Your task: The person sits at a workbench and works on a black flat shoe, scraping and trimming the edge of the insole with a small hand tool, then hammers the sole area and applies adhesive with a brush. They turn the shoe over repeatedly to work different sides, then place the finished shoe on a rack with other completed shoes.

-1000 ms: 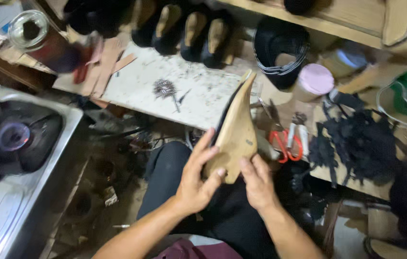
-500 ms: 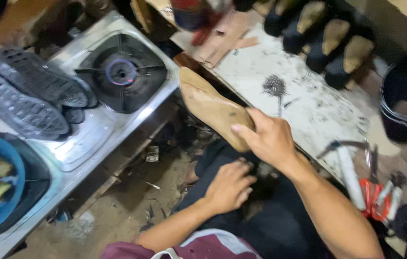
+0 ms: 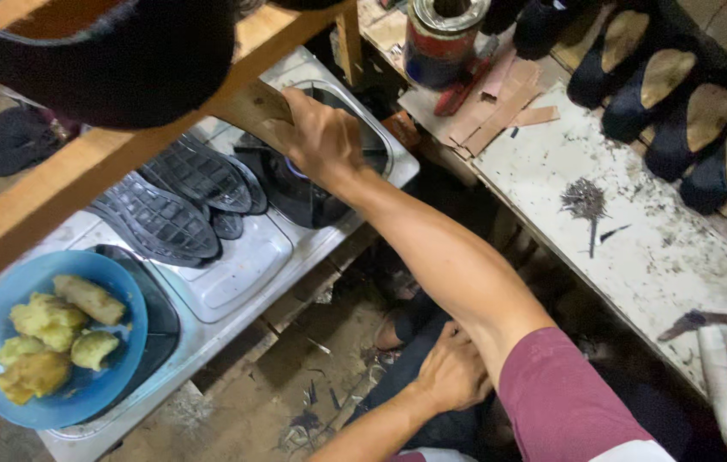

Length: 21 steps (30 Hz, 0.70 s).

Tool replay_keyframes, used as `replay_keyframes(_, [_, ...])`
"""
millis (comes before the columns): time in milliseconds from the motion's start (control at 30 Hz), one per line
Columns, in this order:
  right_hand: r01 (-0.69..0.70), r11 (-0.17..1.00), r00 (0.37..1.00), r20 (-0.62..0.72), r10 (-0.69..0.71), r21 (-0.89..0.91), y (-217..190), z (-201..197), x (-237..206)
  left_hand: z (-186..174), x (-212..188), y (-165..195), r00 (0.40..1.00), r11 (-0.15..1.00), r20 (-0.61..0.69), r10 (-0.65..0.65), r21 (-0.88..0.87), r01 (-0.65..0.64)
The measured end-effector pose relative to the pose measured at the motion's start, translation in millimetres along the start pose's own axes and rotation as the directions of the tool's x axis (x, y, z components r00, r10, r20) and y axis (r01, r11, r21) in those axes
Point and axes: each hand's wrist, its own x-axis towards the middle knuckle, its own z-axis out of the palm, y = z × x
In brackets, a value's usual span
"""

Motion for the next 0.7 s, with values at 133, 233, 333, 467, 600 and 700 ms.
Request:
replay_keyframes(133, [0.073, 0.984, 0.996, 0.072, -0.062, -0.164, 8, -2, 14, -8, 0, -2, 0.997, 0.997, 0.070, -0.028, -0.063, 0.032])
replay_keyframes(233, [0.062, 0.968, 0.963, 0.271, 0.007, -0.243, 26, -35, 6, -7, 4, -1, 0.999, 1.000, 0.037, -0.019, -0.021, 0.020])
replay_keyframes(333, [0.284, 0.907, 0.940, 0.276, -0.200, -0.310, 44, -89, -23, -3, 4, 4, 1.000, 1.000, -0.013, 0.018, -0.022, -0.019])
replay_keyframes(467, [0.196, 0.910, 0.907, 0.420, -0.027, -0.364, 45, -181, -69, 7, 5, 7, 0.998, 0.989, 0.057, -0.028, -0.142, 0.035])
replay_keyframes(600, [-0.045, 0.915, 0.861, 0.450, 0.239, -0.400, 19, -272, -159, 8, 5, -9, 0.931, 0.565, 0.095, -0.352, -0.771, 0.293])
replay_keyframes(700, [-0.134, 0.882, 0.857, 0.394, 0.332, -0.452, 0, -321, -241, 4, 4, -32, 0.803, 0.049, 0.218, -0.555, -0.955, 0.292])
